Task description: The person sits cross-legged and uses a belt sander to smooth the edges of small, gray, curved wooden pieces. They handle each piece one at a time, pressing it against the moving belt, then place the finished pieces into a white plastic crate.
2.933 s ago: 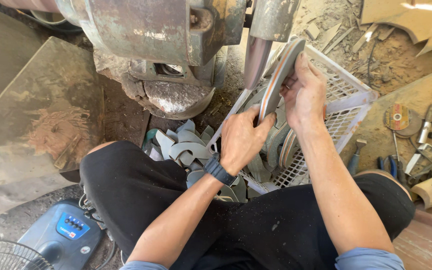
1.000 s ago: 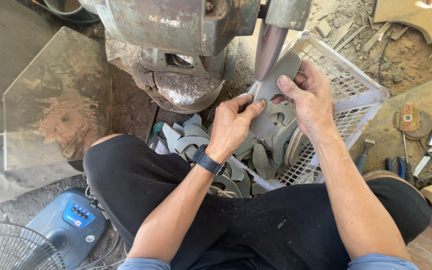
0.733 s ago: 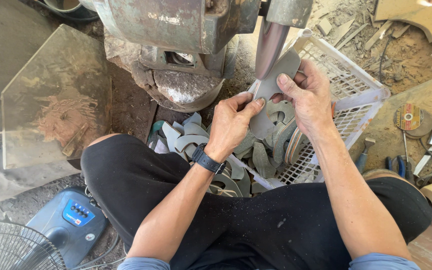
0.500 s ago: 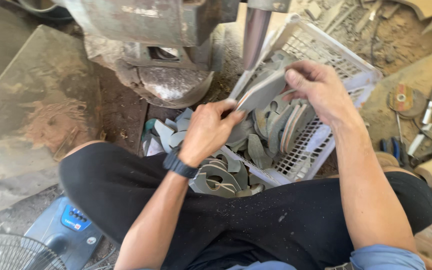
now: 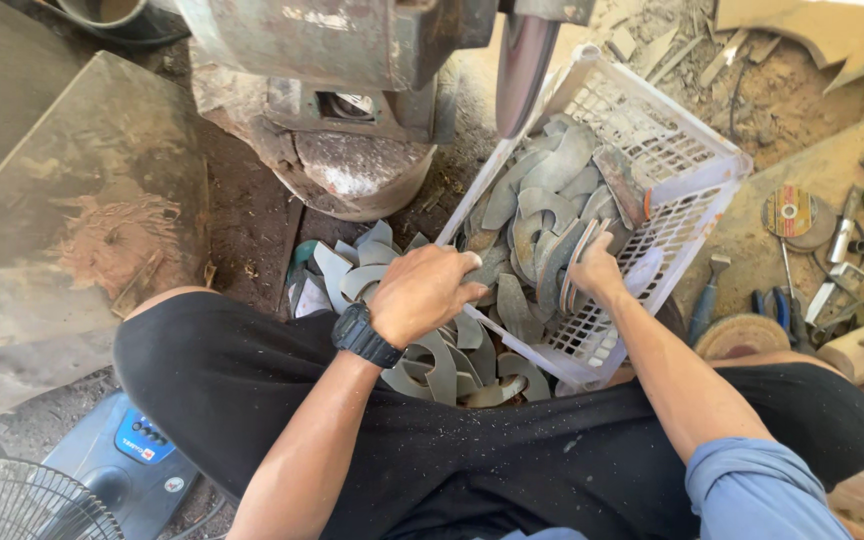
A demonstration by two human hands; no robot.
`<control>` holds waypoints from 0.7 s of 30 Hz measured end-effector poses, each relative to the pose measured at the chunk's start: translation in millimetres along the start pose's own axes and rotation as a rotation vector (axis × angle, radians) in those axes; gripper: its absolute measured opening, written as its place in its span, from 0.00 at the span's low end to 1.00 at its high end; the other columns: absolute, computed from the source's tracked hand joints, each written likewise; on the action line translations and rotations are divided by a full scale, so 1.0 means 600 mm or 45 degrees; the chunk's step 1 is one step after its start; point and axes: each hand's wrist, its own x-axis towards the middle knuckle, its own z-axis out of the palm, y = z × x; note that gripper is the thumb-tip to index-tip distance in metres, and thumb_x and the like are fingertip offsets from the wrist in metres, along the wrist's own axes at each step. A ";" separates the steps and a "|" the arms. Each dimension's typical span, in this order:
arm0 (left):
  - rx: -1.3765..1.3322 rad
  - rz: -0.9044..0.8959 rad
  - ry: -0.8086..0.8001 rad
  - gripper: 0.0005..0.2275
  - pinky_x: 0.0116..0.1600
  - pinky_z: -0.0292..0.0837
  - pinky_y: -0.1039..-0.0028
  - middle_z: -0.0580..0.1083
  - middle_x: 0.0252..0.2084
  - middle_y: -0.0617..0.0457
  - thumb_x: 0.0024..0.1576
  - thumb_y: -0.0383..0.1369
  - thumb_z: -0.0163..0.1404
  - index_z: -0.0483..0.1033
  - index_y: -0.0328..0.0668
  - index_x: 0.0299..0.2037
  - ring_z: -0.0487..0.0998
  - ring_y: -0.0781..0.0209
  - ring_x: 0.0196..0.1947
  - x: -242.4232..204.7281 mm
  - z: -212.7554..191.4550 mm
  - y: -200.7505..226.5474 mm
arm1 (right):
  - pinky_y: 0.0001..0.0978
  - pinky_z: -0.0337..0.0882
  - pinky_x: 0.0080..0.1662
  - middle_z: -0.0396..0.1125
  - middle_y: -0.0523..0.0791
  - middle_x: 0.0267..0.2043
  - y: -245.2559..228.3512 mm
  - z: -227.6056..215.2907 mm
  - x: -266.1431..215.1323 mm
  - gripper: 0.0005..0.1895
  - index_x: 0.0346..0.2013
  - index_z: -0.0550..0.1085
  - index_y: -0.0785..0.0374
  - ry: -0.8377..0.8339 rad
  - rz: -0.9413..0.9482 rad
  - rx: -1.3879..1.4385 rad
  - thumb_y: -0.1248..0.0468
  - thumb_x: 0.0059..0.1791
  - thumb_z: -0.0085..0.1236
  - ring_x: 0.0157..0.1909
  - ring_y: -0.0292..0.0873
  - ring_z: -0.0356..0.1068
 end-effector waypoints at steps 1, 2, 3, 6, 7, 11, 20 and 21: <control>-0.024 -0.006 0.007 0.15 0.43 0.72 0.50 0.78 0.35 0.41 0.54 0.41 0.56 0.80 0.42 0.46 0.79 0.38 0.40 0.000 -0.003 0.003 | 0.50 0.72 0.54 0.69 0.71 0.48 -0.011 -0.011 -0.014 0.36 0.59 0.48 0.76 0.030 0.003 0.025 0.64 0.47 0.59 0.51 0.68 0.72; -0.048 -0.012 0.015 0.15 0.43 0.73 0.51 0.78 0.36 0.40 0.54 0.41 0.56 0.80 0.42 0.46 0.79 0.38 0.40 0.001 -0.004 0.004 | 0.50 0.72 0.53 0.69 0.70 0.47 -0.031 -0.026 -0.026 0.37 0.57 0.48 0.75 0.059 0.006 0.050 0.64 0.47 0.62 0.50 0.67 0.73; -0.077 -0.014 0.014 0.15 0.44 0.73 0.51 0.78 0.36 0.40 0.54 0.40 0.56 0.80 0.42 0.46 0.79 0.38 0.40 0.003 -0.002 0.006 | 0.51 0.73 0.50 0.67 0.67 0.48 -0.053 -0.041 -0.042 0.38 0.59 0.47 0.73 0.015 0.110 0.265 0.68 0.45 0.62 0.48 0.64 0.72; -0.099 -0.091 -0.063 0.14 0.45 0.73 0.52 0.79 0.36 0.42 0.56 0.42 0.55 0.81 0.41 0.44 0.79 0.40 0.40 0.014 0.009 0.003 | 0.48 0.76 0.42 0.65 0.58 0.49 -0.140 -0.106 -0.096 0.43 0.63 0.45 0.70 -0.090 0.228 0.787 0.76 0.42 0.62 0.43 0.54 0.73; -0.143 -0.075 -0.021 0.14 0.45 0.73 0.53 0.79 0.36 0.42 0.55 0.42 0.55 0.80 0.40 0.44 0.80 0.41 0.39 0.020 0.017 0.003 | 0.45 0.77 0.42 0.65 0.55 0.49 -0.169 -0.132 -0.118 0.45 0.65 0.45 0.70 -0.103 0.144 0.877 0.77 0.42 0.63 0.42 0.51 0.74; -0.261 0.142 0.314 0.22 0.44 0.73 0.51 0.77 0.39 0.35 0.53 0.43 0.59 0.75 0.30 0.47 0.80 0.39 0.41 0.052 0.061 0.014 | 0.40 0.77 0.43 0.68 0.52 0.46 -0.277 -0.221 -0.221 0.49 0.71 0.45 0.69 -0.294 -0.110 1.284 0.77 0.41 0.62 0.42 0.46 0.74; -0.669 -0.277 0.125 0.16 0.43 0.74 0.59 0.79 0.33 0.40 0.59 0.38 0.49 0.76 0.33 0.51 0.82 0.47 0.35 0.070 0.079 0.045 | 0.37 0.74 0.47 0.68 0.49 0.47 -0.358 -0.327 -0.315 0.31 0.69 0.62 0.64 -0.364 -0.442 1.185 0.59 0.53 0.56 0.45 0.42 0.71; -0.758 -0.272 0.123 0.17 0.42 0.74 0.60 0.79 0.33 0.40 0.59 0.37 0.49 0.76 0.32 0.51 0.81 0.47 0.35 0.072 0.078 0.044 | 0.36 0.75 0.47 0.69 0.47 0.48 -0.360 -0.333 -0.311 0.29 0.67 0.64 0.63 -0.392 -0.483 1.257 0.59 0.53 0.55 0.46 0.41 0.72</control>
